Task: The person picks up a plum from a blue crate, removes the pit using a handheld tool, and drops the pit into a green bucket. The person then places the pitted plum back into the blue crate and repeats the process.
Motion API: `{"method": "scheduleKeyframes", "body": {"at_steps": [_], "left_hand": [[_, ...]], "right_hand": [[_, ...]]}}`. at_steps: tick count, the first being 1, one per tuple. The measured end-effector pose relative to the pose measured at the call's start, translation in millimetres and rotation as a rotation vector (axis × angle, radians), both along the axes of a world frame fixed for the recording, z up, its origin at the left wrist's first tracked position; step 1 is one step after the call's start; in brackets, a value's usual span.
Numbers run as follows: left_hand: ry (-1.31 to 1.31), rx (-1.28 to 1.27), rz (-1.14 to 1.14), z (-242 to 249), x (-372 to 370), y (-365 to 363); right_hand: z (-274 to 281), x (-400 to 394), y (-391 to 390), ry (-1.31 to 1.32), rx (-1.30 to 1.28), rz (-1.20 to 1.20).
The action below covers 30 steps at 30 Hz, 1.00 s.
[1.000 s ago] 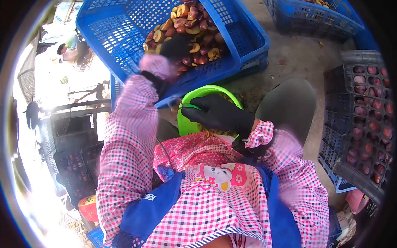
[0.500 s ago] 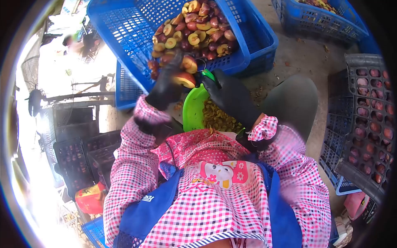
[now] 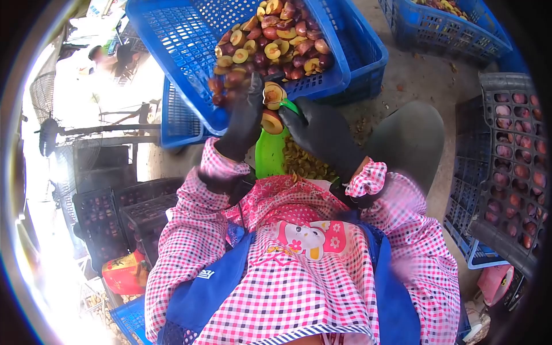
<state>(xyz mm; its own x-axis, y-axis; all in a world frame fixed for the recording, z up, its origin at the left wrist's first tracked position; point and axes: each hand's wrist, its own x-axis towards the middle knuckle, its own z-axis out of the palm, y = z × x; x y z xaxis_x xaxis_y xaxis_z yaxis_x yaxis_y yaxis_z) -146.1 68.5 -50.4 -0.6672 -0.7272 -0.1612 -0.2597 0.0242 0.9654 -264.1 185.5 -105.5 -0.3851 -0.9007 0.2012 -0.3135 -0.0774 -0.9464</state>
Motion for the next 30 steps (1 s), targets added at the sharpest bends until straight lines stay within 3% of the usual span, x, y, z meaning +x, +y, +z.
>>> {"method": "scheduleKeyframes", "body": {"at_steps": [6, 9, 11, 14, 17, 21, 24, 27, 29, 30], "left_hand": [[0.051, 0.104, 0.075, -9, -3, 0], [0.039, 0.028, 0.05, -8, -1, 2], [-0.106, -0.223, 0.047, -6, -1, 3], [0.034, -0.205, -0.012, -7, -6, 3], [0.076, -0.108, -0.024, 3, -11, 10], [0.055, -0.138, -0.064, -3, -9, 8], [0.023, 0.011, 0.047, -11, -6, 4], [-0.036, 0.001, -0.097, -6, 0, 2], [-0.051, -0.273, 0.009, -6, -2, 8], [-0.051, -0.276, 0.01, -4, -4, 11]], "right_hand": [[-5, -3, -1, -0.007, 0.016, 0.038], [-3, -2, -1, -0.061, 0.008, 0.059], [0, -1, 1, -0.089, -0.003, 0.069], [7, -3, 4, -0.111, 0.005, 0.116], [16, -7, 8, -0.295, 0.127, 0.251], [12, -10, 8, -0.341, 0.129, 0.305], [10, -16, 7, -0.414, 0.253, 0.381], [18, -15, 8, -0.583, 0.358, 0.455], [29, -15, 12, -0.702, 0.376, 0.475], [35, -16, 14, -0.788, 0.384, 0.524]]}}
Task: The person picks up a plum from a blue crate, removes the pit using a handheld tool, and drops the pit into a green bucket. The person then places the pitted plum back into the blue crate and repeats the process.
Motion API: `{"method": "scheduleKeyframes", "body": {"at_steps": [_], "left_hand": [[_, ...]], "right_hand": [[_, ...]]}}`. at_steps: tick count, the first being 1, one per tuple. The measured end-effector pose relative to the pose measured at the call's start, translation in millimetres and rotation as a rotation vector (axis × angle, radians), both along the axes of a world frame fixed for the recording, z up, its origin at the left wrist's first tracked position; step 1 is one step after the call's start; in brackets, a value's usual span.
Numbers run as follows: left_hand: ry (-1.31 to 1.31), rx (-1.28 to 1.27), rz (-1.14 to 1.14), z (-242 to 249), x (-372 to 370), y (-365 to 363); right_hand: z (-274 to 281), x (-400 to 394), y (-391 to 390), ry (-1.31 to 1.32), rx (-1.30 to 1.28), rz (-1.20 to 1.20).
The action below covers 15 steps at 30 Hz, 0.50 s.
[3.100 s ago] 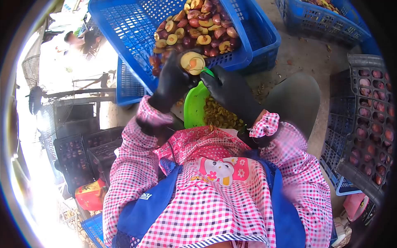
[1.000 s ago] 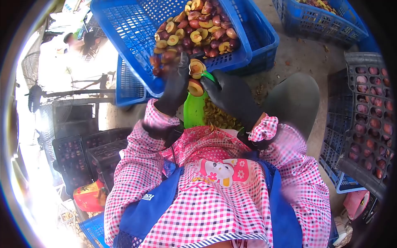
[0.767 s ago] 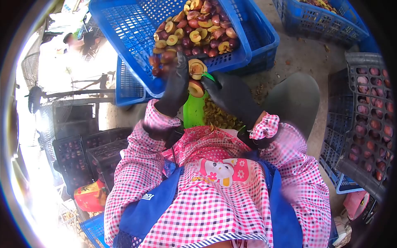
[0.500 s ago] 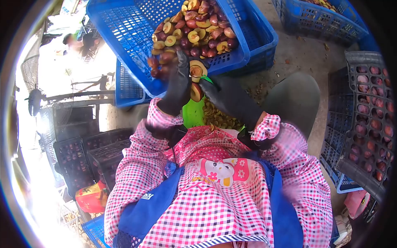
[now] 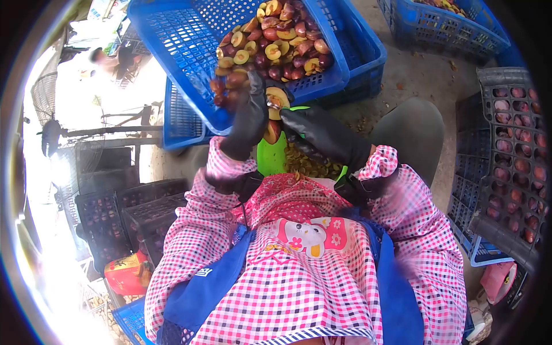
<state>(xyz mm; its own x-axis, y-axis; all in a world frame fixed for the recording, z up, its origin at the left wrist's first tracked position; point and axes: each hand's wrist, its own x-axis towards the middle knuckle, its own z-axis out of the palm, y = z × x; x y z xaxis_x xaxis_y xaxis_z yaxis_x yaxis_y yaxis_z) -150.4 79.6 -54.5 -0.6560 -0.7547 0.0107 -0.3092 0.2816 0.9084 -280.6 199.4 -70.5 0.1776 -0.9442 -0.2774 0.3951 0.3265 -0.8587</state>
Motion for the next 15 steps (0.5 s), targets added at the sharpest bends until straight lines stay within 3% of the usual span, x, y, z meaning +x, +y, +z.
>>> {"method": "scheduleKeyframes", "body": {"at_steps": [2, 4, 5, 7, 8, 9, 10, 14, 15], "left_hand": [[0.162, 0.023, 0.003, 6, -4, 7], [0.184, 0.059, -0.016, 2, -6, 3], [0.202, 0.105, -0.027, -5, -5, 1], [0.235, 0.188, -0.055, -14, -3, -6], [0.259, 0.224, -0.077, -12, -7, -10], [0.33, 0.452, -0.106, -11, -10, -13], [0.331, 0.453, -0.103, -10, -7, -13], [0.334, 0.401, 0.523, 11, 18, -43], [0.146, 0.25, 0.382, 13, 65, -88]], "right_hand": [[4, 3, 4, -0.089, 0.015, 0.039], [3, 7, 5, -0.356, 0.002, 0.089], [-2, 10, 6, -0.357, 0.008, 0.095], [-14, 15, 5, -0.833, -0.057, 0.213], [-10, 12, 4, -0.825, -0.064, 0.214], [-5, 8, 4, -0.679, -0.084, 0.217], [-2, 6, 4, -0.54, -0.101, 0.22], [-2, 8, -2, -0.224, -0.14, 0.156], [-5, 11, -3, 0.002, -0.055, 0.185]]}}
